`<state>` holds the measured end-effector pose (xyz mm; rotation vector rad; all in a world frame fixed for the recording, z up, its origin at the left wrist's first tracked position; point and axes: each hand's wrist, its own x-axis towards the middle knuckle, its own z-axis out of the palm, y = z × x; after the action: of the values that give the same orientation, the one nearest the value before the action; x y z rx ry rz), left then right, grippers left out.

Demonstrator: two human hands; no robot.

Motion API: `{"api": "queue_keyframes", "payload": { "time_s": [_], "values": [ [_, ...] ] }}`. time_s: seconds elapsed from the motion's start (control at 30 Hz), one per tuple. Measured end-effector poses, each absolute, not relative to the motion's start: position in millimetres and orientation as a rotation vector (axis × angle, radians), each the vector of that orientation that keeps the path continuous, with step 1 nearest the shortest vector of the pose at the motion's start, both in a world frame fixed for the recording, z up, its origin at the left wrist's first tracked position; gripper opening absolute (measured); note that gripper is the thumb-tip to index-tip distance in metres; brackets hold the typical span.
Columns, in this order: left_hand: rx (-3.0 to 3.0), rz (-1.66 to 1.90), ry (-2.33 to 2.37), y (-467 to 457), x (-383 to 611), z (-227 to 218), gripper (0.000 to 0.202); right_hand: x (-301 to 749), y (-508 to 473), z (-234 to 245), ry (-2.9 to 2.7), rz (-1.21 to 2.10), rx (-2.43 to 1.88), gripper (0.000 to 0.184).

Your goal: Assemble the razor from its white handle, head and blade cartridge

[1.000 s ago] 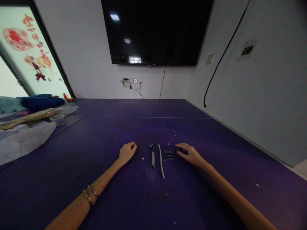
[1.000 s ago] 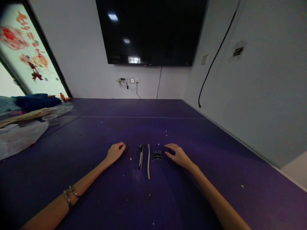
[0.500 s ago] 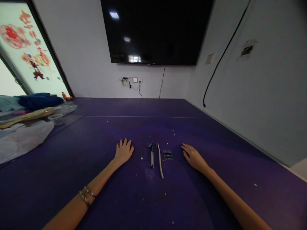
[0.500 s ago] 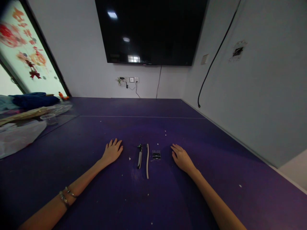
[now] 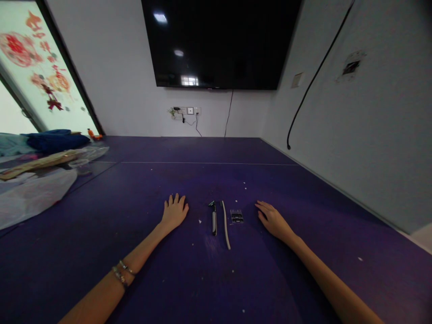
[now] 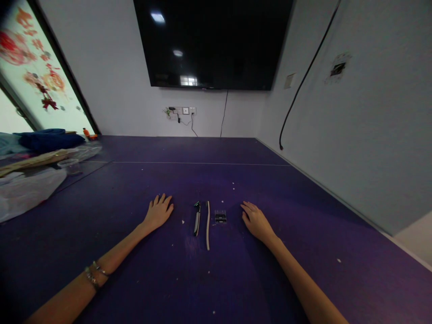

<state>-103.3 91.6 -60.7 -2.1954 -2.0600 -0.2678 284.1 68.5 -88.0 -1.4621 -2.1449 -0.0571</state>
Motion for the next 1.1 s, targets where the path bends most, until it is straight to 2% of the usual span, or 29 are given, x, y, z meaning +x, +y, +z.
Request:
{"api": "queue_keyframes", "payload": {
  "time_s": [0.17,0.3,0.4,0.53,0.73,0.93,1.1],
  "values": [
    [-2.175,-0.332,-2.086,88.1,-101.7,-52.4,0.043,283.9,68.8,-89.3,-2.135,-0.049,-1.473,0.040],
    [-2.202,-0.575,-1.960,76.9,-89.2,-35.8,0.030,283.7,69.4,-89.0,-2.121,-0.030,-1.477,0.040],
    [-2.316,-0.695,-2.042,67.7,-70.0,-28.8,0.027,283.1,68.7,-86.8,-2.135,-0.042,-1.499,0.040],
    [-2.562,-0.551,-2.152,61.0,-37.0,-28.7,0.034,282.8,67.9,-84.3,-2.135,-0.038,-1.502,0.040],
    [-2.530,-0.385,-2.155,65.1,-2.1,-27.5,0.044,283.6,69.8,-87.5,-2.116,-0.019,-1.492,0.039],
    [-2.584,-0.449,-2.224,70.7,3.1,-27.3,0.026,284.1,70.8,-90.2,-2.129,-0.090,-1.488,0.038],
    [-2.678,-0.675,-2.363,76.9,-6.4,-22.4,0.021,283.6,70.6,-89.1,-2.143,-0.084,-1.515,0.039]
  ]
}}
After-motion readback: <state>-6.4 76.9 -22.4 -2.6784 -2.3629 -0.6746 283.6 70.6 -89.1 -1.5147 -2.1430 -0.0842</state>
